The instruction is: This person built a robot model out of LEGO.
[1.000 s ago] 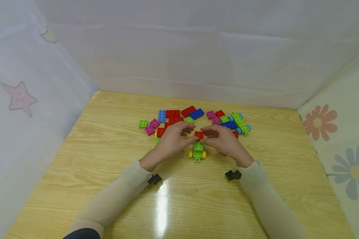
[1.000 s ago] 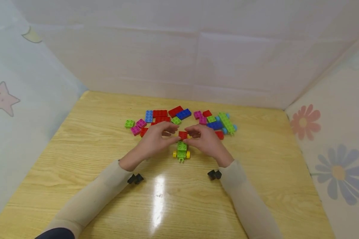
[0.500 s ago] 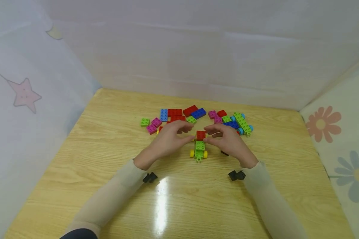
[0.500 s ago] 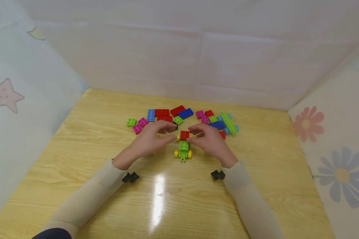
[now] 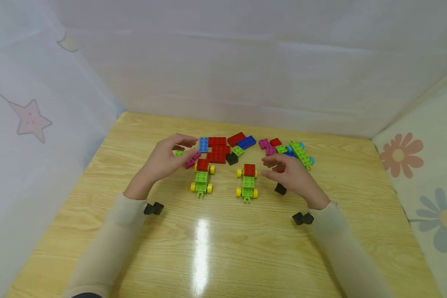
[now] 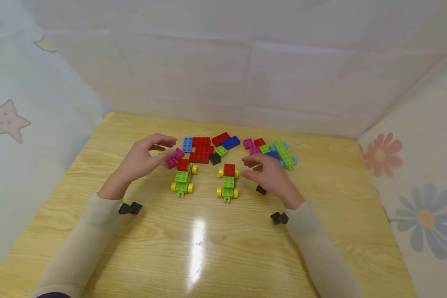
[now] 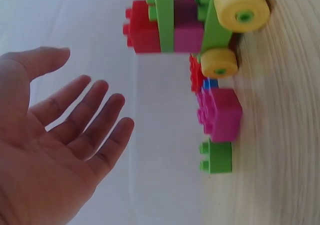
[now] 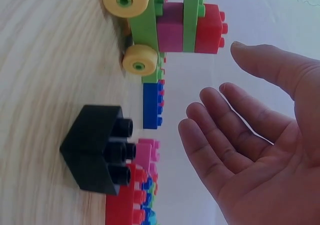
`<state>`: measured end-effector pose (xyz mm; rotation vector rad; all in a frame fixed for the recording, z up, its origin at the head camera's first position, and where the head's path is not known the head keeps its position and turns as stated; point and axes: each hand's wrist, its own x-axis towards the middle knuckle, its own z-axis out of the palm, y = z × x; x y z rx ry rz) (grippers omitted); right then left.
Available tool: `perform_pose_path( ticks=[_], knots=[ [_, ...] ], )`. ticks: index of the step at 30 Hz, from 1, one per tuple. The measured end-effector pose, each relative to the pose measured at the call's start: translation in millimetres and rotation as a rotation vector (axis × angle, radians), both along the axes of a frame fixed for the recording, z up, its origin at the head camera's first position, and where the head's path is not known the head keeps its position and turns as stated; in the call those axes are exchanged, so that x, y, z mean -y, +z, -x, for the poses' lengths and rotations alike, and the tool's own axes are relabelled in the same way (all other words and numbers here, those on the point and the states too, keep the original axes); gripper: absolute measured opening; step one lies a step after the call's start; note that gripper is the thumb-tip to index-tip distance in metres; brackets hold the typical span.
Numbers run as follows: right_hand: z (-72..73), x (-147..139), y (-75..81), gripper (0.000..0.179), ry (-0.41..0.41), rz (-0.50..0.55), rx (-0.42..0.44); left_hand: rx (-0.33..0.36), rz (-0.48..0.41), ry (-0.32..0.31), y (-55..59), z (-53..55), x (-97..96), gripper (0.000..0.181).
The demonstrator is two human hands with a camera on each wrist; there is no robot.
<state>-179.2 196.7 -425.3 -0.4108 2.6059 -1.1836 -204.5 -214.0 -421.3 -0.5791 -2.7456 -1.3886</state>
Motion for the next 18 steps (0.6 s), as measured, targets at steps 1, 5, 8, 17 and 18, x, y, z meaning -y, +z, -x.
perform_pose_path(
  ticks=[1, 5, 8, 17, 18],
  knots=[
    [0.0, -1.3, 0.2, 0.052, -0.003, 0.0, 0.002, 0.009, 0.009, 0.002, -1.6, 2.5, 4.0, 0.04],
    [-1.2, -6.3, 1.5, 0.051, -0.02, 0.009, 0.011, 0.025, 0.029, 0.015, -5.7, 7.5, 13.2, 0.04],
    [-2.7, -9.2, 1.7, 0.049, -0.037, 0.018, 0.016, 0.034, 0.061, 0.021, -9.4, 9.9, 16.6, 0.041],
    [-3.8, -18.0, -1.9, 0.05, -0.07, 0.061, 0.011, 0.053, 0.223, 0.071, -23.4, 19.7, 29.7, 0.046],
    [-3.9, -18.9, -2.1, 0.05, -0.071, 0.062, 0.015, 0.055, 0.245, 0.075, -24.5, 20.6, 30.9, 0.047]
  ],
)
